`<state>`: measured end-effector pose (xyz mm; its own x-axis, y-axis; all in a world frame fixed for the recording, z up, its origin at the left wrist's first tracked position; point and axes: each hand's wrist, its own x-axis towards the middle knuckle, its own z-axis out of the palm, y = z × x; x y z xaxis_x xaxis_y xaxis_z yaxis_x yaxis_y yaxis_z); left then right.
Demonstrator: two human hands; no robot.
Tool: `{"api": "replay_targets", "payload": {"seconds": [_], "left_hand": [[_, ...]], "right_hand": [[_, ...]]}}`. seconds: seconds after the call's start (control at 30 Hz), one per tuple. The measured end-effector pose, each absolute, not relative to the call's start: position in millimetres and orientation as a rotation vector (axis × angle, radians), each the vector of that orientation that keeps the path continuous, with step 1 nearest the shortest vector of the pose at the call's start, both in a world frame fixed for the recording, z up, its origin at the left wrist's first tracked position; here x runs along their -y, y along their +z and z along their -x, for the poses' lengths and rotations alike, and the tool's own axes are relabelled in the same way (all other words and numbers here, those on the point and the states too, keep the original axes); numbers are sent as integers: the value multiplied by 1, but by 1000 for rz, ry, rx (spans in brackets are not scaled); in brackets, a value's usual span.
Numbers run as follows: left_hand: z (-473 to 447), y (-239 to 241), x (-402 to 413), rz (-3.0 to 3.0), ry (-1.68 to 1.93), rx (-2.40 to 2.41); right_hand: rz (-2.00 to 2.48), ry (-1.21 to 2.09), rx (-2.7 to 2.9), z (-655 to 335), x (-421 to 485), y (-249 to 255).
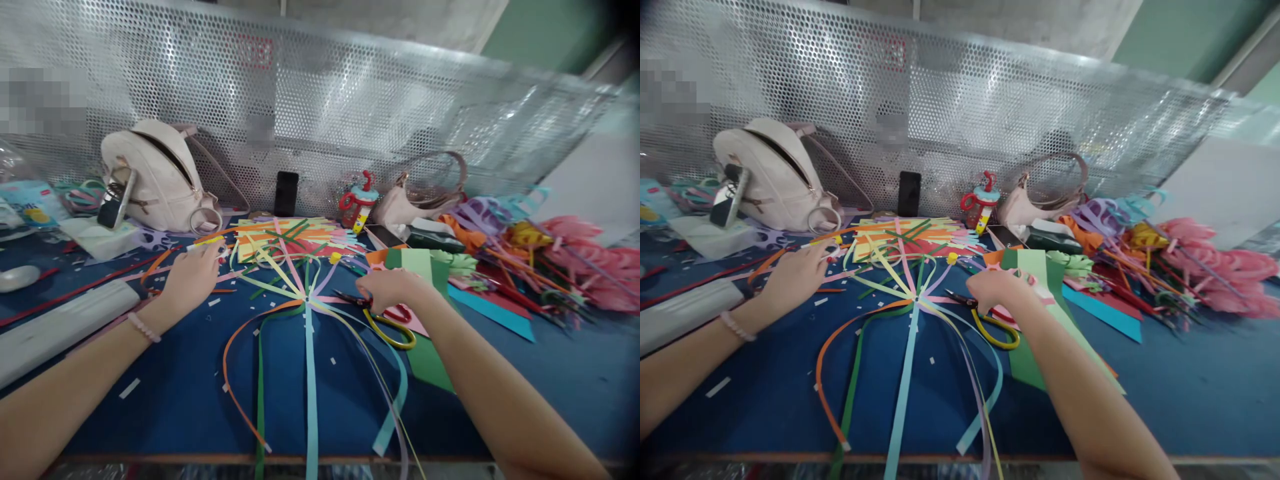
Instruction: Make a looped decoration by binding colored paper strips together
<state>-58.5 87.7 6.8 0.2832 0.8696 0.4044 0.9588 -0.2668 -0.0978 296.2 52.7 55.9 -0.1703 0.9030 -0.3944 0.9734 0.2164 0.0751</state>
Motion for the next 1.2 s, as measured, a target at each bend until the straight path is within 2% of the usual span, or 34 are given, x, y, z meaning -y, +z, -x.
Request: {"api": "replay_targets", "payload": {"seconds": [0.3,0.6,0.8,0.9,0.97,1.1,1.2], "left_hand": [[66,4,-91,2392,-280,1717],[66,-2,-91,2495,-425,1680],[60,-3,-89,2553,-605,1638],[45,5,-72,2688,-923,1552],[31,13,-55,2841,-1078,1528],[1,33,-20,3315,-1066,1334],[-14,39,-4,3452,-1191,1187]], "right_hand": [[-1703,-137,-2000,-278,-42,61],[-1760,-159,-2004,-290,-50,52],[-1715,-283,-2237,-308,-50,80],[-1697,-536,-2573,-304,-48,95],[-1647,-867,-2864,-290,-46,99],[-1320,-1602,-3188,-243,-39,89],[-1098,-1982,-3194,-210,-34,75]]}}
